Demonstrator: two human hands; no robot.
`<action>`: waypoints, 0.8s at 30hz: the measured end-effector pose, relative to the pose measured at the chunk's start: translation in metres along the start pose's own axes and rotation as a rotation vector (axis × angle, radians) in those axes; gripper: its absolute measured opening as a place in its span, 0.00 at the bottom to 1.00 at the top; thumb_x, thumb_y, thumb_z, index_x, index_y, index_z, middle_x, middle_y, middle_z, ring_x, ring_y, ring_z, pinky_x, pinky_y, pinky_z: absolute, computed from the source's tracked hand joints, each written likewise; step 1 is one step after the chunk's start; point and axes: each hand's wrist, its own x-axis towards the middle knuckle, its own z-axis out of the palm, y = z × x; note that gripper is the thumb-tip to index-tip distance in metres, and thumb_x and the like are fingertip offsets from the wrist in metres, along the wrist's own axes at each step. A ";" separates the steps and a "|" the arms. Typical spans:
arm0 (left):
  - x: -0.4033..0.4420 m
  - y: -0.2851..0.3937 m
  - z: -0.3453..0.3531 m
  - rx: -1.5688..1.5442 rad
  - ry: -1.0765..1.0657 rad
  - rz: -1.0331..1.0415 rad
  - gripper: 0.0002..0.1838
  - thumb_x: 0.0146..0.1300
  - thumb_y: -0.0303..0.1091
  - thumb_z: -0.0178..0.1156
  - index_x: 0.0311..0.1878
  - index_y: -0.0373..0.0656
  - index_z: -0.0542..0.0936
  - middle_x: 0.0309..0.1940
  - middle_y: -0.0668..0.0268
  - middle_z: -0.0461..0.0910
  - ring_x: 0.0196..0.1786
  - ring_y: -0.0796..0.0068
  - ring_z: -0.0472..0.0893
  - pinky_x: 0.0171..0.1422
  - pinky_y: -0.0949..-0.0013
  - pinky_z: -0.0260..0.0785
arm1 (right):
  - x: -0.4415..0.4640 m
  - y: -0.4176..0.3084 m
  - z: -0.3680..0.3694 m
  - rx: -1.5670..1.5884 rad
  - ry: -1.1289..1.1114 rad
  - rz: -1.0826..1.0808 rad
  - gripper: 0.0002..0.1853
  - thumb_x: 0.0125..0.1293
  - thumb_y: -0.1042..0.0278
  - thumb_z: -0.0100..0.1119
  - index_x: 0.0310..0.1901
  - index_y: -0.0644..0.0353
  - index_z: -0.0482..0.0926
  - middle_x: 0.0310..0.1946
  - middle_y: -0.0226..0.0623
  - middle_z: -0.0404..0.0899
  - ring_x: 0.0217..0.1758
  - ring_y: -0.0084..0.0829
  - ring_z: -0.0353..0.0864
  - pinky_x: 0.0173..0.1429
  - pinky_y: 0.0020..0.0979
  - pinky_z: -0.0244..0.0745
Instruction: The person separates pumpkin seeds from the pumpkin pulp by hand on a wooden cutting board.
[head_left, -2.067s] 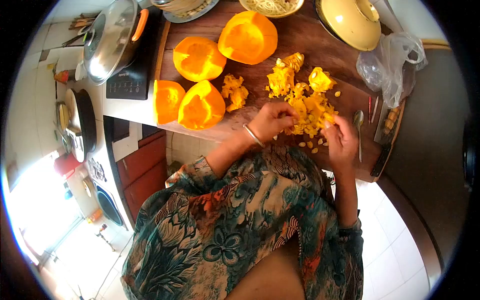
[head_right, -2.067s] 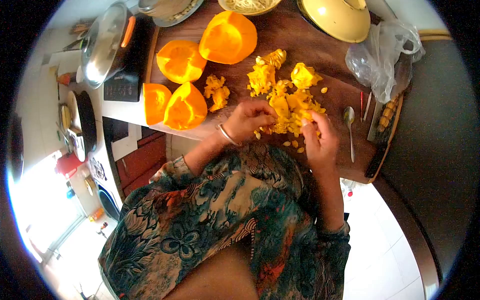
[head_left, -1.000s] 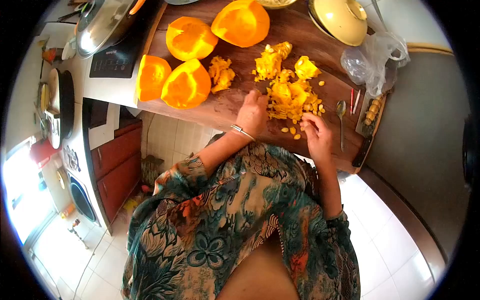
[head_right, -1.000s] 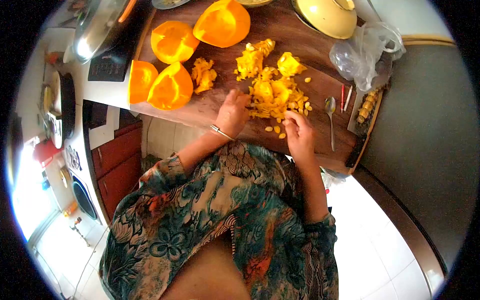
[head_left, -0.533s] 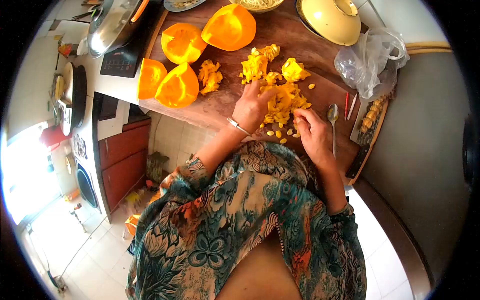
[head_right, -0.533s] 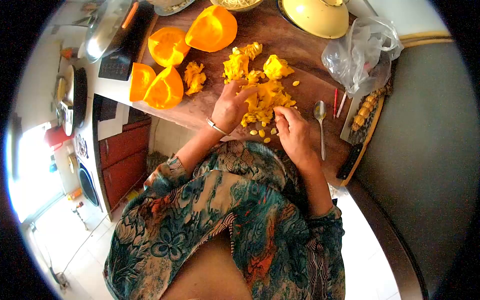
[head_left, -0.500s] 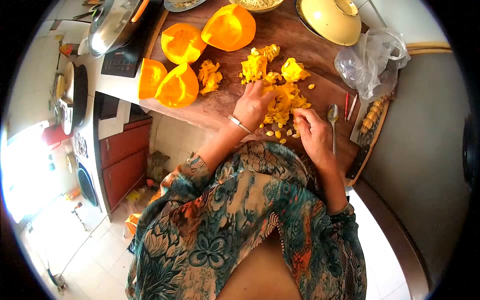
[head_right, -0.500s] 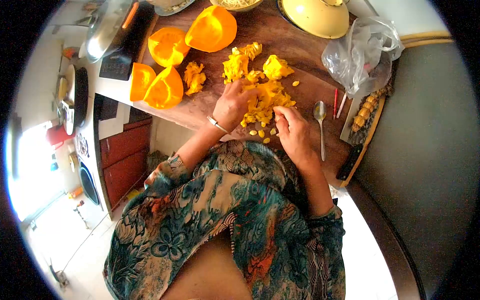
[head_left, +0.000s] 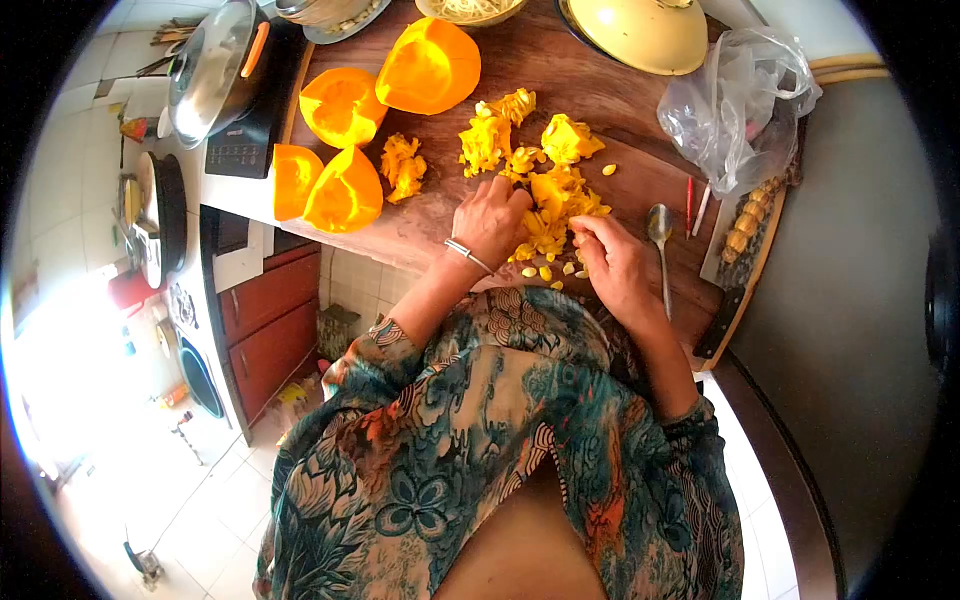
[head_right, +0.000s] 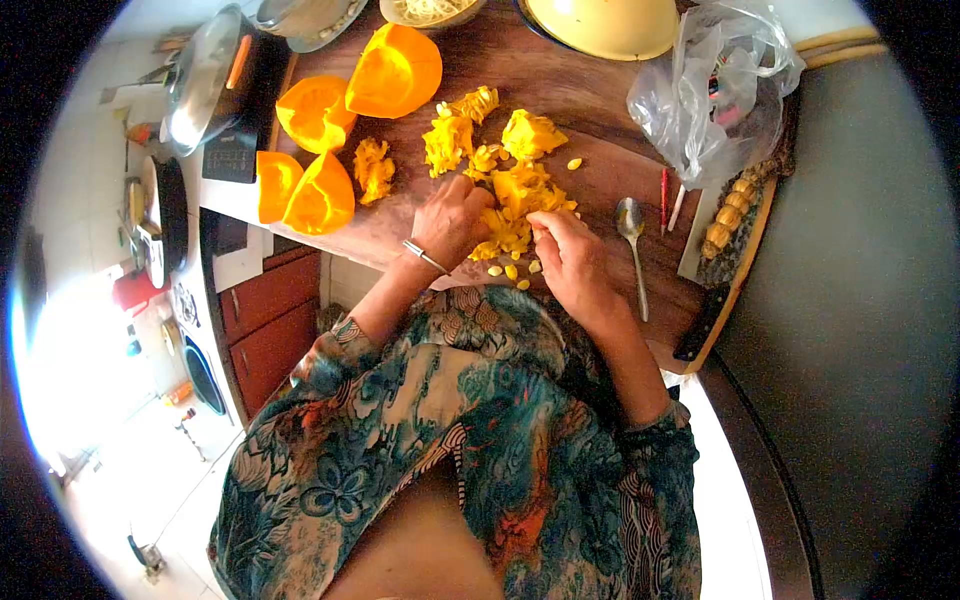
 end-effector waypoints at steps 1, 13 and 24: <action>-0.001 -0.001 0.001 -0.089 0.003 -0.034 0.12 0.46 0.32 0.62 0.36 0.44 0.75 0.34 0.59 0.72 0.40 0.57 0.77 0.42 0.59 0.72 | 0.000 -0.001 0.000 0.018 -0.007 0.003 0.09 0.61 0.78 0.51 0.44 0.64 0.74 0.37 0.48 0.78 0.40 0.45 0.80 0.44 0.36 0.74; -0.001 0.006 -0.030 -0.854 -0.167 -0.062 0.20 0.43 0.24 0.61 0.44 0.38 0.77 0.36 0.59 0.79 0.39 0.65 0.79 0.45 0.68 0.71 | 0.026 -0.035 -0.003 0.028 -0.101 -0.336 0.17 0.55 0.82 0.52 0.48 0.62 0.74 0.44 0.46 0.75 0.46 0.45 0.75 0.49 0.36 0.73; -0.002 0.002 -0.032 -1.315 -0.218 -0.283 0.17 0.60 0.23 0.56 0.53 0.38 0.76 0.44 0.68 0.78 0.46 0.82 0.75 0.51 0.77 0.68 | 0.019 -0.019 -0.004 -0.022 0.055 -0.123 0.07 0.58 0.79 0.56 0.39 0.65 0.76 0.35 0.45 0.78 0.39 0.45 0.78 0.45 0.38 0.72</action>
